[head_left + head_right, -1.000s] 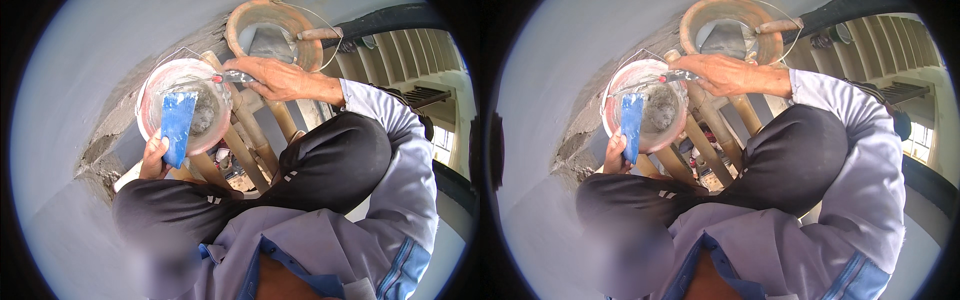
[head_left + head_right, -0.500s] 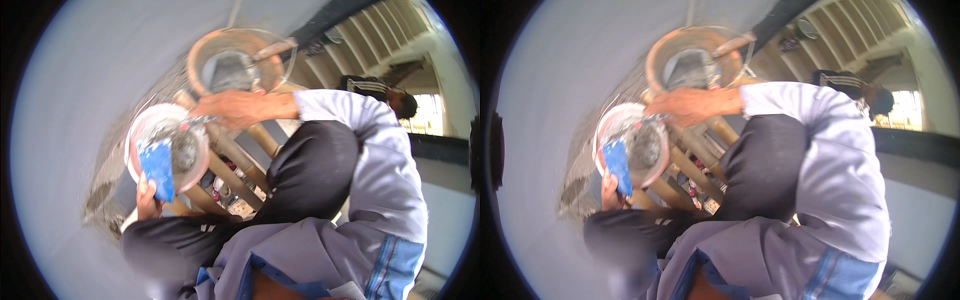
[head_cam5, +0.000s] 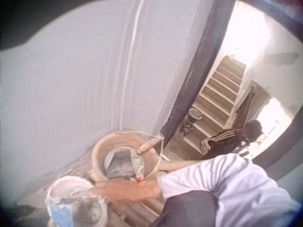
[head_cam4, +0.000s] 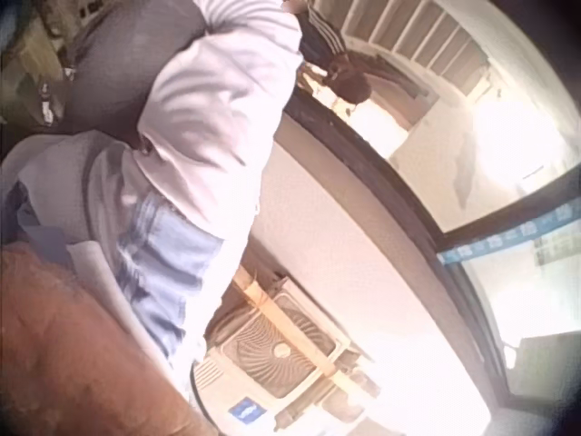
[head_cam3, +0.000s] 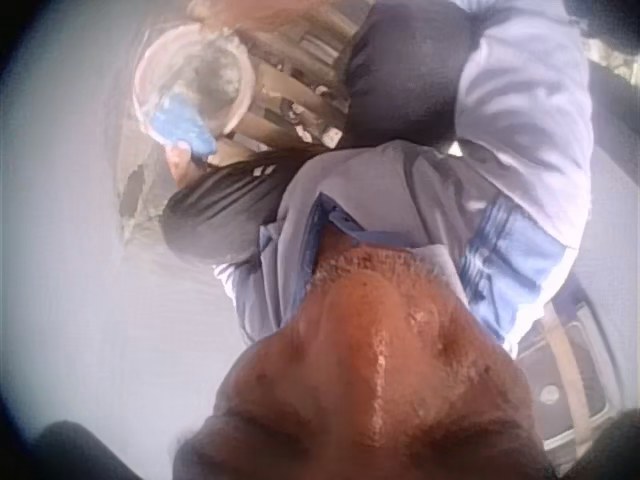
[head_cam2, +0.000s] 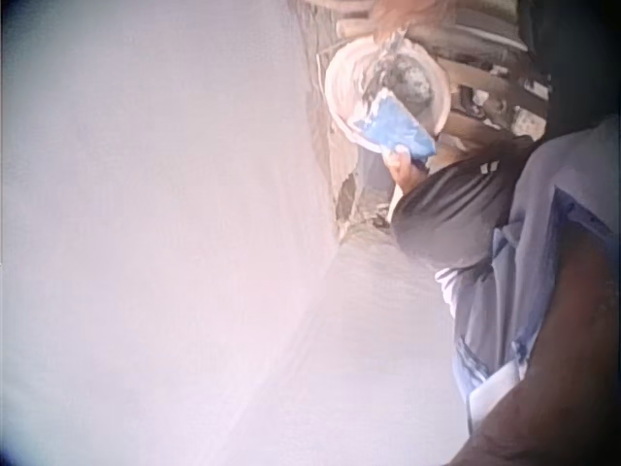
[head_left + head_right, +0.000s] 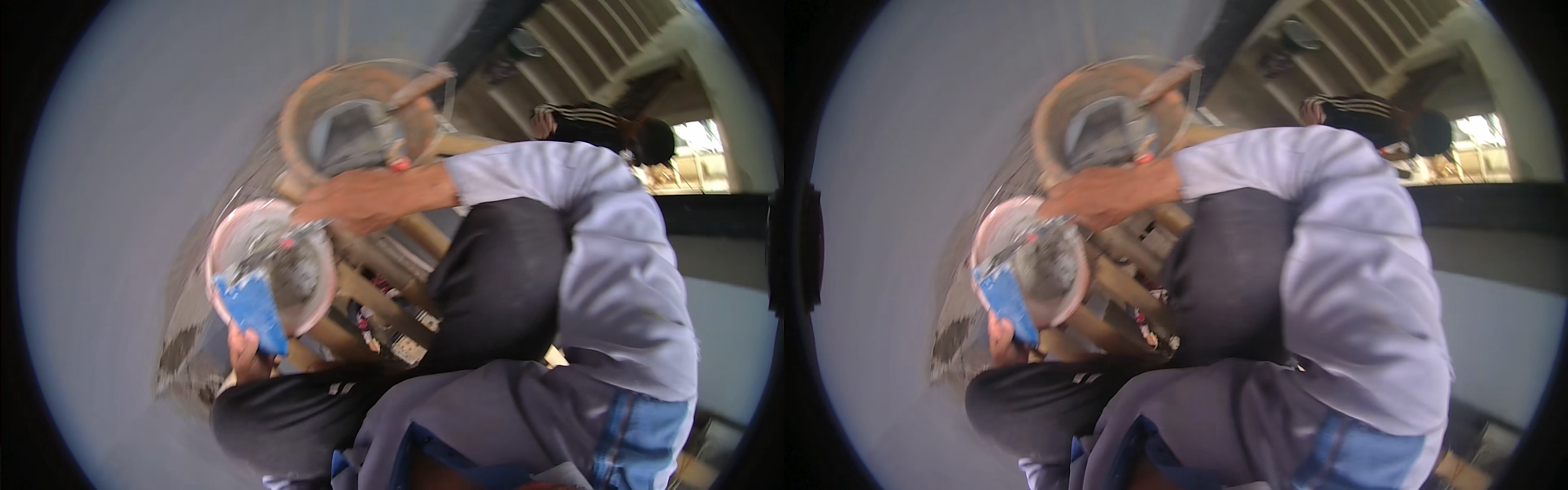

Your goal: The person applies plaster to a curved wall with a decorative lattice pattern using a trowel and a blue float. They repeatedly scoop plaster from a bucket, spread it onto the wall surface, and smooth it to create an even finish.

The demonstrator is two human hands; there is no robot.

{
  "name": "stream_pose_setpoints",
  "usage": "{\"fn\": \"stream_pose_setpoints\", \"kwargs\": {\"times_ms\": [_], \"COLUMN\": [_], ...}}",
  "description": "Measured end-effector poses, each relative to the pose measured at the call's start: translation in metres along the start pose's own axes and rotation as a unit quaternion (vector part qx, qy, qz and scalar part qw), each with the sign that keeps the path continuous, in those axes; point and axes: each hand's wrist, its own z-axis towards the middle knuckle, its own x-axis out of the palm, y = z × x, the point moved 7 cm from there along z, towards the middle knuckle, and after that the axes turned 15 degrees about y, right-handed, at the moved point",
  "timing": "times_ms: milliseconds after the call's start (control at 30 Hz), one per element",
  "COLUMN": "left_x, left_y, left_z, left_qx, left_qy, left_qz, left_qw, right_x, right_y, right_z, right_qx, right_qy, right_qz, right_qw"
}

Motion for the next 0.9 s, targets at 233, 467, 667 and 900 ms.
{"fn": "stream_pose_setpoints", "kwargs": {"times_ms": [233,467,667,900], "left_x": [-0.004,-0.003,-0.013,-0.014], "left_y": [-0.001,-0.004,-0.004,-0.006], "left_z": [0.004,-0.003,-0.012,-0.012], "left_qx": [0.007,0.016,-0.047,-0.075], "left_qy": [-0.068,-0.082,-0.096,-0.086], "left_qz": [0.038,0.015,0.088,0.071], "left_qw": [0.997,0.996,0.99,0.991], "right_x": [0.002,0.003,-0.007,-0.029], "right_y": [-0.007,-0.004,0.003,0.019], "right_z": [0.001,0.005,-0.001,-0.008], "right_qx": [0.029,0.094,0.14,0.112], "right_qy": [0.009,0.083,0.06,0.128], "right_qz": [0.009,-0.015,-0.014,0.029], "right_qw": [1.0,0.992,0.988,0.985]}}
